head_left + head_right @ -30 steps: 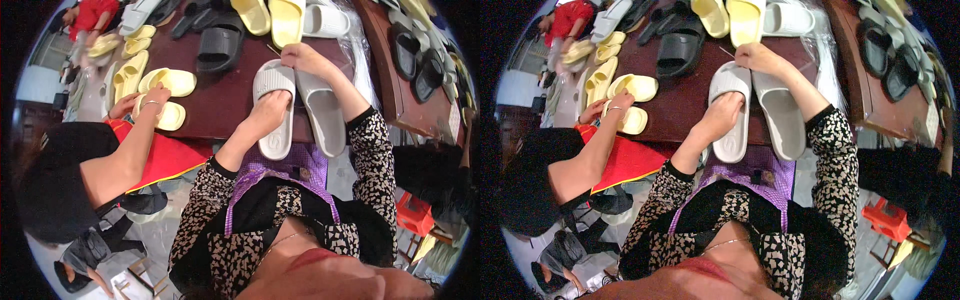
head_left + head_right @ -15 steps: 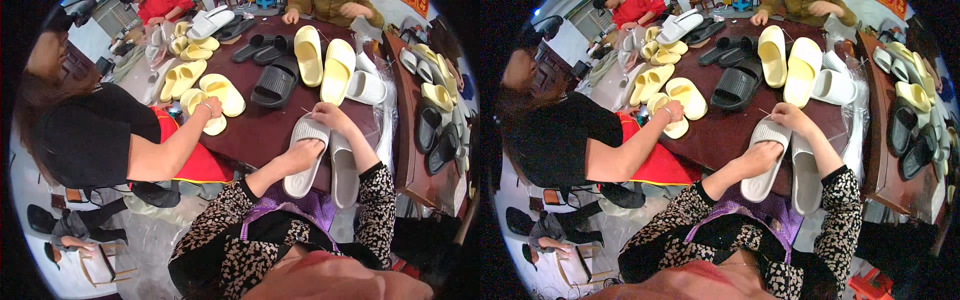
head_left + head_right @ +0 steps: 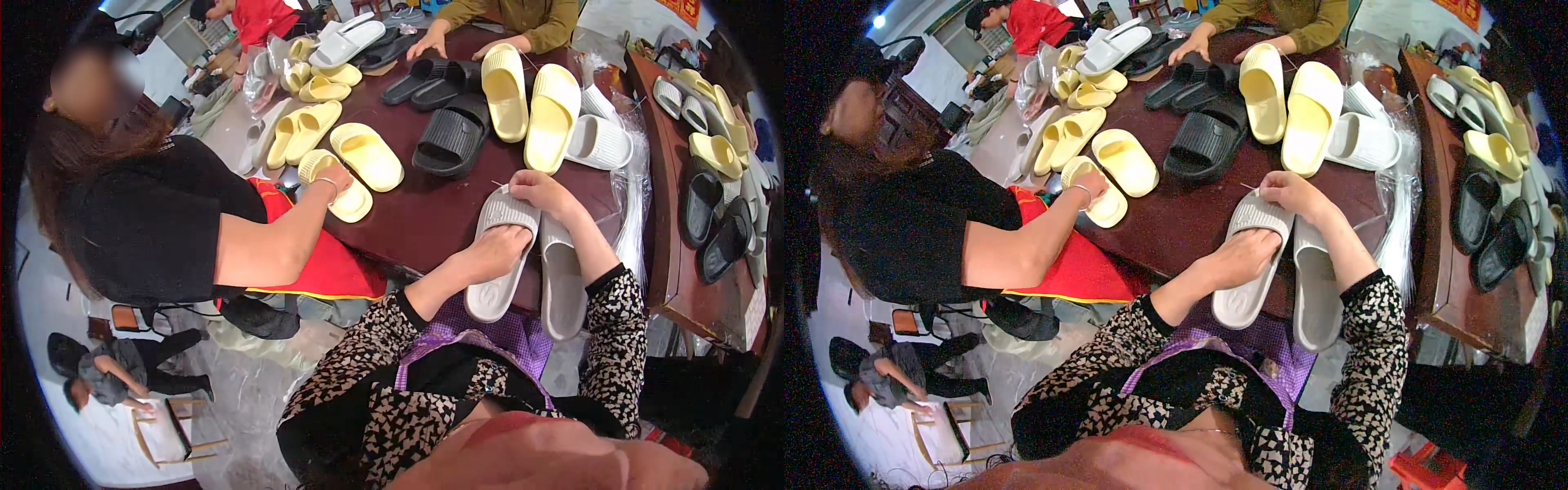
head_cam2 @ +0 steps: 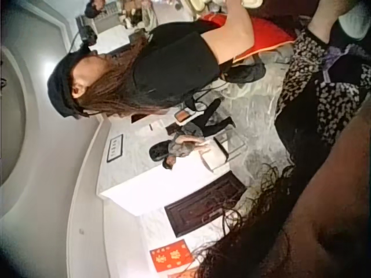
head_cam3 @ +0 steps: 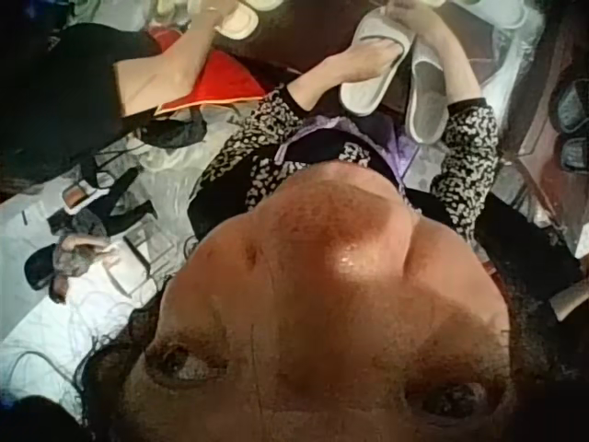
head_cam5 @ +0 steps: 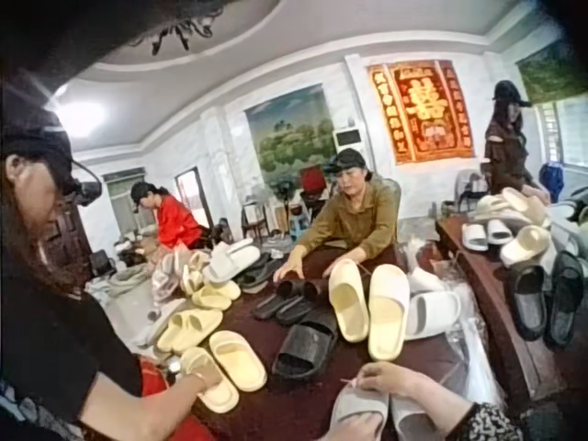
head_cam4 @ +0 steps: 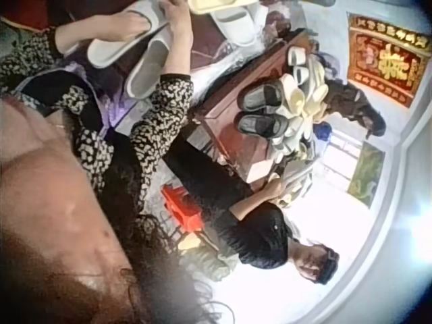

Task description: The person pairs slippers together by threading and fastening plastic ties through each pair by hand, then sets the connected slippers aside.

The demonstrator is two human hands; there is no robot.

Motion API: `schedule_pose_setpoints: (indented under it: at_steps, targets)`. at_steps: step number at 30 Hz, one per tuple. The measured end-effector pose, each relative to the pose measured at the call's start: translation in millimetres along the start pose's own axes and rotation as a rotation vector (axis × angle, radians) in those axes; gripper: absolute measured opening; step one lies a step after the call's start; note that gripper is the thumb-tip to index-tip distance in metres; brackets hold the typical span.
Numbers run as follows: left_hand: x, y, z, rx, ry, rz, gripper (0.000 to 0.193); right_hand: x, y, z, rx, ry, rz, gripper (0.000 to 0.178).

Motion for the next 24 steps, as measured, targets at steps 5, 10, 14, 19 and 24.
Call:
schedule_pose_setpoints:
  at_steps: [5,10,14,19,24]
  targets:
    - [-1.6,1.0,-1.5,0.010,-0.004,0.020,0.015,1.9,3.0,-1.9,-0.075,-0.003,0.049,0.009]
    - [-0.9,0.5,-3.0,0.004,0.005,0.003,0.014,2.3,1.3,-8.9,-0.096,0.125,0.022,0.009]
    - [2.1,-2.5,-2.6,0.014,0.016,-0.003,0.014,-5.9,0.6,-5.0,-0.099,0.130,-0.016,0.010]
    - [-2.7,0.3,-1.2,0.000,-0.007,-0.017,0.013,2.3,3.8,-15.9,-0.068,0.087,-0.065,0.009]
    - [-2.5,2.7,-0.2,0.015,0.002,-0.017,0.015,9.2,6.4,-18.3,0.049,0.094,-0.272,0.008]
Point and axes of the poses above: each hand's wrist, its own y-axis towards the middle knuckle, its own x-axis out of the back of the hand, z = x × y, the point moved 2 cm from there along y, towards the middle knuckle, and after that the axes turned 11 degrees about -z, right-handed, at the moved point
